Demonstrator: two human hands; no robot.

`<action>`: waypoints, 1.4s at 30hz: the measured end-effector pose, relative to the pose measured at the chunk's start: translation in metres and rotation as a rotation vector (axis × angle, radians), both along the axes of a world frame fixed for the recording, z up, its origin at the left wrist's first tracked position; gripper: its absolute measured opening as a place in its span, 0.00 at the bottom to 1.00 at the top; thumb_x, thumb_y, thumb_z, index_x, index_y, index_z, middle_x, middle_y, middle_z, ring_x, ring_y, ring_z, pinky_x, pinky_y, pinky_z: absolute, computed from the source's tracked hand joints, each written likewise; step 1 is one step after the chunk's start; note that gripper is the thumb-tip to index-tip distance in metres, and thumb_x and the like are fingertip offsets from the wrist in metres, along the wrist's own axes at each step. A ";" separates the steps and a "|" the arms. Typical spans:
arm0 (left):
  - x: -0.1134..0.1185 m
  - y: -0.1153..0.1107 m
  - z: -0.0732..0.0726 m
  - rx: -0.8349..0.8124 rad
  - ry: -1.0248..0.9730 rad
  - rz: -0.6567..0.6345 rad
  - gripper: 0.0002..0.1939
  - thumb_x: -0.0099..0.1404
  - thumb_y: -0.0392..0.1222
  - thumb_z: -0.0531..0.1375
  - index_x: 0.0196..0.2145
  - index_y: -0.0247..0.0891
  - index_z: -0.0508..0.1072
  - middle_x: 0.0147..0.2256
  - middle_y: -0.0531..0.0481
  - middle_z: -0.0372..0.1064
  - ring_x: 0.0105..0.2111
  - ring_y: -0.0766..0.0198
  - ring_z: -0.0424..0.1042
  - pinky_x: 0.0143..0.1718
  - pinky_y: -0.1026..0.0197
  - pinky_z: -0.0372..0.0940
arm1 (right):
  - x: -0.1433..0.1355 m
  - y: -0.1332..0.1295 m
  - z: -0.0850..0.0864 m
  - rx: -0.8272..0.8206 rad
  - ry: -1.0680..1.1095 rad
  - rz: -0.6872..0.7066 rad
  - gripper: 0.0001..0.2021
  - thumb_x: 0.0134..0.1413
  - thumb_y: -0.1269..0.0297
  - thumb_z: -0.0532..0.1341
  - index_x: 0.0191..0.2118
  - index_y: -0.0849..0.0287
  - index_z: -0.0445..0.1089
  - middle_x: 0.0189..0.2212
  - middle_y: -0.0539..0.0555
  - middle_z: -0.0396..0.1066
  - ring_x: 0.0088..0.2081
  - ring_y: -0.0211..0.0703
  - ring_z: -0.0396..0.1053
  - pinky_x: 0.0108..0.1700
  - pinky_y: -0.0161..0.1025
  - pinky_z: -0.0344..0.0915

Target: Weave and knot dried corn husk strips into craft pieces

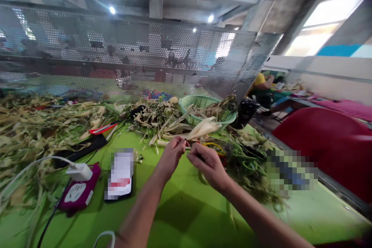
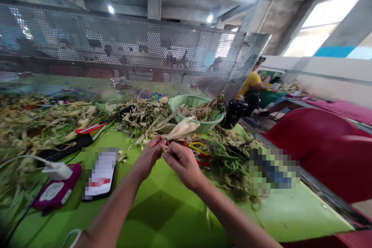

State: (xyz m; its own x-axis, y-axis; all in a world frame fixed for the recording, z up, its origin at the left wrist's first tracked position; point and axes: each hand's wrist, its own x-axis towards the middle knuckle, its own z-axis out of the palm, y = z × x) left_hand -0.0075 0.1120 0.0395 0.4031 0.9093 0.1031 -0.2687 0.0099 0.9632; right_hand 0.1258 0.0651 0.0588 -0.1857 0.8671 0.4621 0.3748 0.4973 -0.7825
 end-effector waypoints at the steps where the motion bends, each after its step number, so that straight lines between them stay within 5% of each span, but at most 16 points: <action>1: 0.000 0.000 0.000 0.067 0.028 0.024 0.08 0.63 0.43 0.54 0.29 0.36 0.65 0.26 0.55 0.58 0.27 0.69 0.56 0.29 0.67 0.53 | -0.003 -0.003 -0.001 0.066 -0.107 -0.008 0.13 0.57 0.65 0.57 0.23 0.57 0.55 0.21 0.46 0.53 0.24 0.35 0.50 0.27 0.35 0.49; 7: 0.004 0.002 -0.005 0.102 0.073 0.075 0.10 0.61 0.44 0.54 0.31 0.35 0.69 0.28 0.52 0.64 0.30 0.65 0.61 0.34 0.64 0.57 | -0.009 -0.005 -0.007 0.307 -0.390 -0.013 0.11 0.57 0.70 0.54 0.25 0.56 0.54 0.21 0.47 0.55 0.24 0.37 0.53 0.28 0.35 0.50; 13: 0.010 0.005 -0.017 0.071 0.094 0.074 0.10 0.61 0.46 0.54 0.29 0.36 0.67 0.26 0.54 0.62 0.27 0.66 0.59 0.30 0.65 0.56 | -0.017 -0.006 -0.013 0.294 -0.388 -0.003 0.12 0.59 0.68 0.53 0.24 0.56 0.54 0.21 0.48 0.58 0.24 0.38 0.54 0.28 0.36 0.50; 18: 0.000 0.005 -0.013 0.328 0.451 0.132 0.09 0.62 0.43 0.53 0.28 0.39 0.70 0.24 0.53 0.64 0.28 0.64 0.61 0.31 0.65 0.55 | -0.006 -0.003 0.004 0.191 -0.405 0.011 0.12 0.59 0.67 0.55 0.24 0.57 0.59 0.21 0.48 0.59 0.25 0.37 0.55 0.28 0.35 0.50; 22: -0.011 -0.003 -0.001 0.452 0.496 -0.122 0.09 0.63 0.42 0.55 0.30 0.41 0.75 0.30 0.51 0.71 0.33 0.61 0.66 0.36 0.63 0.58 | 0.030 0.005 0.029 -0.164 -0.156 0.045 0.13 0.57 0.58 0.59 0.25 0.59 0.62 0.21 0.47 0.57 0.23 0.35 0.54 0.26 0.33 0.50; 25: -0.014 -0.011 0.009 0.321 0.315 -0.457 0.10 0.63 0.46 0.57 0.32 0.39 0.75 0.34 0.49 0.72 0.34 0.62 0.67 0.38 0.63 0.59 | 0.053 0.011 0.032 -0.529 0.186 0.262 0.15 0.51 0.53 0.62 0.25 0.59 0.62 0.20 0.47 0.59 0.19 0.32 0.50 0.22 0.33 0.48; 27: -0.013 -0.015 0.012 0.195 0.134 -0.529 0.11 0.62 0.47 0.59 0.32 0.37 0.74 0.31 0.49 0.68 0.30 0.66 0.63 0.34 0.66 0.57 | 0.057 0.013 0.023 -0.580 0.402 0.274 0.15 0.49 0.53 0.62 0.24 0.58 0.62 0.19 0.47 0.58 0.19 0.33 0.53 0.23 0.34 0.51; 31: -0.004 -0.012 0.006 -0.146 -0.198 -0.405 0.14 0.61 0.51 0.60 0.33 0.36 0.68 0.21 0.59 0.47 0.19 0.73 0.43 0.21 0.67 0.42 | 0.038 0.016 -0.001 -0.483 0.602 0.145 0.14 0.54 0.54 0.57 0.25 0.56 0.60 0.20 0.46 0.55 0.21 0.34 0.52 0.23 0.33 0.51; 34: 0.004 -0.004 -0.003 -0.248 -0.266 -0.239 0.14 0.58 0.50 0.61 0.31 0.36 0.65 0.20 0.61 0.41 0.18 0.73 0.37 0.20 0.67 0.36 | 0.020 0.016 -0.011 -0.409 0.670 0.084 0.13 0.53 0.56 0.60 0.26 0.57 0.59 0.21 0.46 0.56 0.20 0.33 0.48 0.21 0.32 0.46; 37: 0.008 0.001 -0.010 -0.234 -0.153 -0.099 0.14 0.58 0.50 0.60 0.31 0.37 0.63 0.20 0.61 0.44 0.18 0.72 0.42 0.20 0.66 0.38 | 0.008 0.013 -0.014 -0.321 0.555 0.049 0.14 0.55 0.56 0.61 0.25 0.58 0.60 0.22 0.48 0.58 0.23 0.34 0.50 0.24 0.33 0.48; 42: 0.011 0.002 -0.016 0.010 0.072 0.064 0.11 0.60 0.48 0.57 0.29 0.36 0.66 0.22 0.57 0.55 0.23 0.70 0.51 0.25 0.65 0.47 | -0.004 0.003 -0.017 -0.206 0.386 0.023 0.15 0.56 0.56 0.61 0.25 0.58 0.61 0.22 0.47 0.55 0.26 0.37 0.52 0.29 0.35 0.53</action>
